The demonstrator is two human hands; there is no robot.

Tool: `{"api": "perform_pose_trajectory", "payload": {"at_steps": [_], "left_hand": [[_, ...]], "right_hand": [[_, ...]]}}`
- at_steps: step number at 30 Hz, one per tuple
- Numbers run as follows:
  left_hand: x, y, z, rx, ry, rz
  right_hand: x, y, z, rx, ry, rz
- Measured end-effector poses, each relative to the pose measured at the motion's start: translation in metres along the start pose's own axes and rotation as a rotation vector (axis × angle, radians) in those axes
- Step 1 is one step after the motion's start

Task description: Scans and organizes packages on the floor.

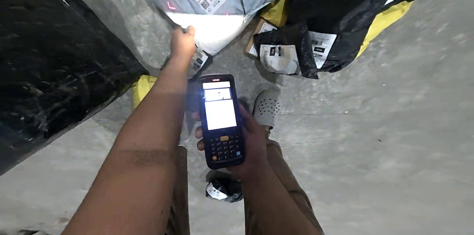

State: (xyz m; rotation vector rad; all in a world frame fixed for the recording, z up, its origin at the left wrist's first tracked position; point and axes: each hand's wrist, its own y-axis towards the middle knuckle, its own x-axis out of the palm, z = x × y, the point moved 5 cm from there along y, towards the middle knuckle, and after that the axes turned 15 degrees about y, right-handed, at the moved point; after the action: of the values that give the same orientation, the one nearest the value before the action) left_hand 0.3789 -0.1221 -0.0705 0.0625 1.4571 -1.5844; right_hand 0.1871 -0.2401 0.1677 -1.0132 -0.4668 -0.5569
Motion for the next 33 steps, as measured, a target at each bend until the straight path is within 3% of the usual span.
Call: {"api": "perform_pose_trajectory", "payload": {"at_steps": [4, 11, 14, 18, 22, 24, 28, 30, 33], "left_hand": [[-0.004, -0.005, -0.003, 0.024, -0.041, 0.01], [-0.011, -0.009, 0.011, 0.023, -0.49, 0.079], [-0.012, -0.012, 0.011, -0.008, -0.51, 0.105], [-0.016, -0.007, 0.012, 0.077, -0.53, 0.188], [-0.03, -0.006, 0.017, 0.149, -0.307, 0.336], [-0.047, -0.032, 0.032, 0.246, -0.209, 0.404], [-0.106, -0.155, 0.065, 0.575, -0.078, 0.486], [-0.134, -0.199, 0.035, 0.602, -0.165, 0.486], [-0.166, -0.213, -0.016, 0.538, -0.181, 0.507]], "right_hand": [[-0.005, -0.002, 0.001, 0.009, -0.041, -0.026], [-0.009, -0.006, 0.001, 0.027, -0.04, -0.087], [-0.01, -0.008, 0.002, 0.028, -0.036, -0.111], [-0.013, -0.012, 0.0, 0.016, -0.064, -0.129], [-0.012, -0.015, -0.001, 0.009, -0.064, -0.134], [-0.014, -0.018, 0.001, 0.033, -0.057, -0.121], [-0.005, -0.019, 0.0, 0.132, -0.008, -0.227], [0.001, -0.021, 0.0, 0.148, -0.004, -0.284], [0.004, -0.023, -0.002, 0.131, 0.019, -0.281]]}}
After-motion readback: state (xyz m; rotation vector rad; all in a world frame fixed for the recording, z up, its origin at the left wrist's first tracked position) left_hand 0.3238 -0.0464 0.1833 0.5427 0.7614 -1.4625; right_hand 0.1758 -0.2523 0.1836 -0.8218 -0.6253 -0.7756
